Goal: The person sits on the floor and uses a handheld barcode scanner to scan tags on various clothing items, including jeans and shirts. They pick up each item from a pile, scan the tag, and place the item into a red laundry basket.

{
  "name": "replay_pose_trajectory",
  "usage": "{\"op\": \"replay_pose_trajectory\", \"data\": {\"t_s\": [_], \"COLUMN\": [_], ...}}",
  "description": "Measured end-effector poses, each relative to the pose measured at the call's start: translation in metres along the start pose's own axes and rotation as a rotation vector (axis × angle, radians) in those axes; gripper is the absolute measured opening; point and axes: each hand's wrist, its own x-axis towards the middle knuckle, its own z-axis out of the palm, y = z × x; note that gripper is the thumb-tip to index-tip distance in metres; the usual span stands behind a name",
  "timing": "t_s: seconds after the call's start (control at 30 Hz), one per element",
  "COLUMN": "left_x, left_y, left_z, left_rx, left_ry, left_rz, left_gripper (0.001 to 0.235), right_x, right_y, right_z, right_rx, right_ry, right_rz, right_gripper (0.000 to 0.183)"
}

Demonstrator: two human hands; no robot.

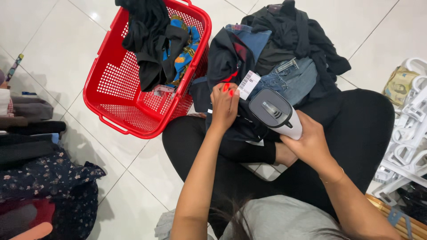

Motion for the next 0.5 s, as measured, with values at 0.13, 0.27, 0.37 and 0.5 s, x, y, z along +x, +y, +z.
{"op": "replay_pose_trajectory", "data": {"t_s": [0.13,0.27,0.37,0.5], "left_x": [0.000,-0.001,-0.002,-0.001], "left_y": [-0.006,-0.003,-0.010,-0.002], "left_z": [0.009,0.000,0.005,-0.003], "left_rx": [-0.053,-0.010,0.006,-0.009], "left_ry": [0.025,-0.003,-0.007,-0.033], "left_rz": [-0.037,0.045,0.051,0.031], "left_gripper": [0.022,0.020,0.020,0.022], "right_x": [-0.004,-0.008,-0.009,-0.009], "right_y": [0.008,0.006,0.011,0.008], "right_z": [-0.002,-0.005,-0.007,-0.010], "right_rx": [-0.001,-0.012,-0.021,-0.016], "right_ry": [-0.025,-0.037,-0.062,-0.071], "right_rz": [0.050,0.098,0.126,0.125], "right_gripper": [0.054,0.053,0.050,0.049]}}
